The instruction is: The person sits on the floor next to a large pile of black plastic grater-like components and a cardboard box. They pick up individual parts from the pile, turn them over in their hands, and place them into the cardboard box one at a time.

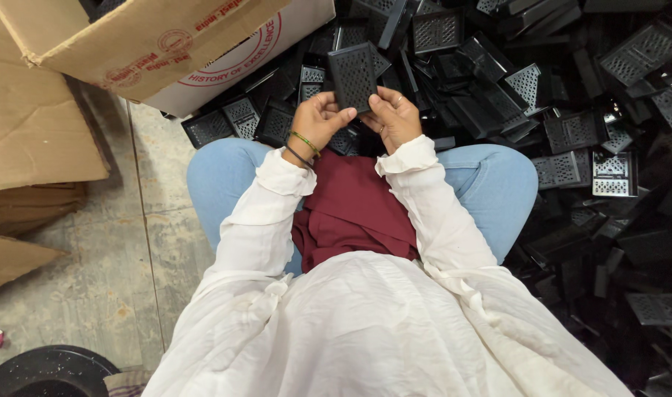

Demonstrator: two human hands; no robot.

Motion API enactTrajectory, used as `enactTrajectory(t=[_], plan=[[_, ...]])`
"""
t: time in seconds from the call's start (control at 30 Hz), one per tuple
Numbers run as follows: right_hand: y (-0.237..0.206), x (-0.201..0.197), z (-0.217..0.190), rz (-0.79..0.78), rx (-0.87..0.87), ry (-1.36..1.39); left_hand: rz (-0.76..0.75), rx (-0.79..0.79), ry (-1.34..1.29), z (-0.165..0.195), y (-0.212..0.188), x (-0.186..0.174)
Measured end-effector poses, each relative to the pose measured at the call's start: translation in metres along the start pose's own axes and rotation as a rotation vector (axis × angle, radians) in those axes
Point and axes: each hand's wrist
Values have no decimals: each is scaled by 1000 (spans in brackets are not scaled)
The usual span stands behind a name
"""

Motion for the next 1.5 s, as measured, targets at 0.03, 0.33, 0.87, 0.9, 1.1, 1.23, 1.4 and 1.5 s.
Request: enactTrajectory(t=[0.03, 0.33, 0.87, 0.9, 1.1, 1.23, 1.4, 1.5], plan=[[4, -2, -3, -11, 8, 1, -1, 6, 20, 11, 1, -4], [69, -26, -57, 2, -828, -1415, 328, 297, -388, 164, 55, -116], [24, -38, -43, 98, -402, -1567, 186, -386, 1004, 53, 147, 15], [22, -34, -37, 151, -342, -1593, 229, -345, 1015, 57, 145, 16], [14, -11, -40, 153, -133, -1652, 570, -113, 927, 31, 117, -19], [-3, 12, -39, 88, -451, -1325, 583, 209, 477, -3, 74, -32], [-27, 57, -1, -178, -445, -752, 198, 90, -319, -7, 11, -4], [-46, 70, 12, -236, -722, -974, 98, -18, -661, 9, -7, -3]])
Point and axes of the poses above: each hand's wrist, its own y-axis towards the middle knuckle, its own x-axis out of the palm, z = x × y, and after that the axes turned 15 degrees about y, right-handed
